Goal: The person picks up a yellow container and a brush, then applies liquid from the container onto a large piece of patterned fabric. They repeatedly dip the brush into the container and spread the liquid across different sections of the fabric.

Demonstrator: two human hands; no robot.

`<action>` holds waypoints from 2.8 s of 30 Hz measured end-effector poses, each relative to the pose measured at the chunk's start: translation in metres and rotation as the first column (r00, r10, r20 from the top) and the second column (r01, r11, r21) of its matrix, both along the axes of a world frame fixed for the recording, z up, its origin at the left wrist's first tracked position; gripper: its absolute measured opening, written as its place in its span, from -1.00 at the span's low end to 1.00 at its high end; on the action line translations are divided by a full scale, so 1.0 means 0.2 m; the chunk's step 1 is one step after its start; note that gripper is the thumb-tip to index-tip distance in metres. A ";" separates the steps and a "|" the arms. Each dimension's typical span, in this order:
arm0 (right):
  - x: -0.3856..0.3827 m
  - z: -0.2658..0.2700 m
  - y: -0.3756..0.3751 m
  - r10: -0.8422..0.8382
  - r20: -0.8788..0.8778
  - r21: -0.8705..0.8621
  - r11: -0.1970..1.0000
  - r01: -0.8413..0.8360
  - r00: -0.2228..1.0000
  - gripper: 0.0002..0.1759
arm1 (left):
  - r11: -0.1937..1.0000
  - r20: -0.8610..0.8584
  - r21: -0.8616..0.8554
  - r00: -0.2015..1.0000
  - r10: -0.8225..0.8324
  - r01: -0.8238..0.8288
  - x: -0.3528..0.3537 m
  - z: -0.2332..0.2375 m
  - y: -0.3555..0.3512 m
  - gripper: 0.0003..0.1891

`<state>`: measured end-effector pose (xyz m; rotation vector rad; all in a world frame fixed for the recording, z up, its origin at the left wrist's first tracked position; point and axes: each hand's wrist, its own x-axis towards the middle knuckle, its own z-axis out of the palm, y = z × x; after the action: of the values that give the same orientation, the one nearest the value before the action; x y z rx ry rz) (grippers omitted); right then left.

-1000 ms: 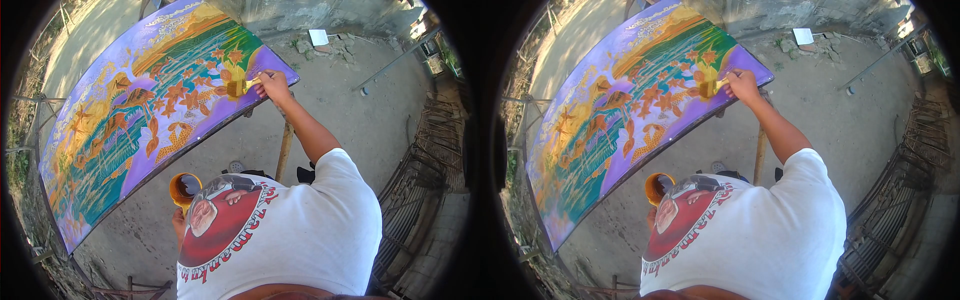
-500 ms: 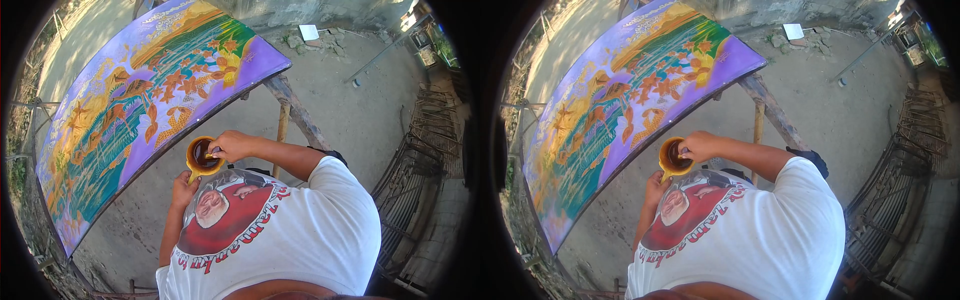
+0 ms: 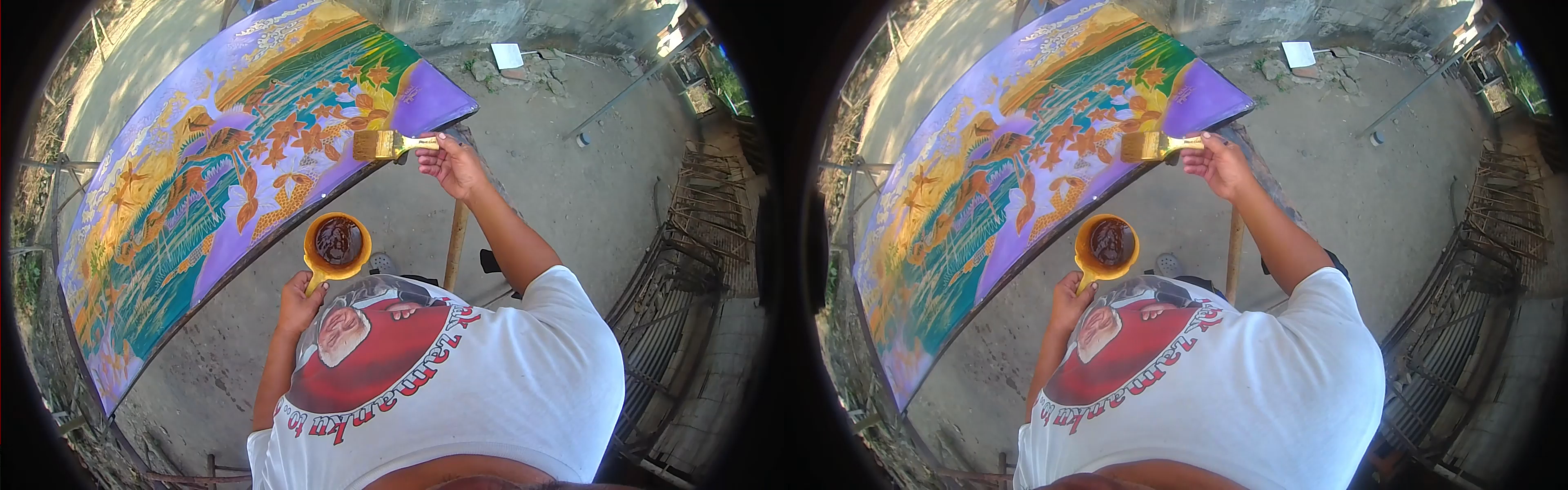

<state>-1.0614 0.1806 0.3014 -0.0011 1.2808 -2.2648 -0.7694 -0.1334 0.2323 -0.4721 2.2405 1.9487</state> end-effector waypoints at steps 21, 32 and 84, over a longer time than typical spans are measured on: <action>-1.17 -0.20 -0.65 -0.382 -0.223 0.204 0.881 0.426 0.897 -0.75 | 0.790 0.129 0.130 0.800 0.586 -0.600 0.59 -0.26 0.13 -0.88; -1.50 -0.21 -0.69 -0.543 -0.299 0.147 0.786 0.601 0.784 -0.78 | 0.715 0.085 0.129 0.726 0.682 -0.687 0.64 -0.32 0.20 -0.89; -1.05 -0.25 -1.48 0.039 -0.115 0.285 0.959 -0.005 0.993 -0.67 | 0.524 0.121 0.178 0.547 0.829 -0.833 0.80 -0.38 0.38 -0.90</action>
<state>-1.2711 -0.1157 0.2507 -0.0481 1.6518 -2.0689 -0.6094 -0.0578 0.1558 -1.8081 1.8584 2.4884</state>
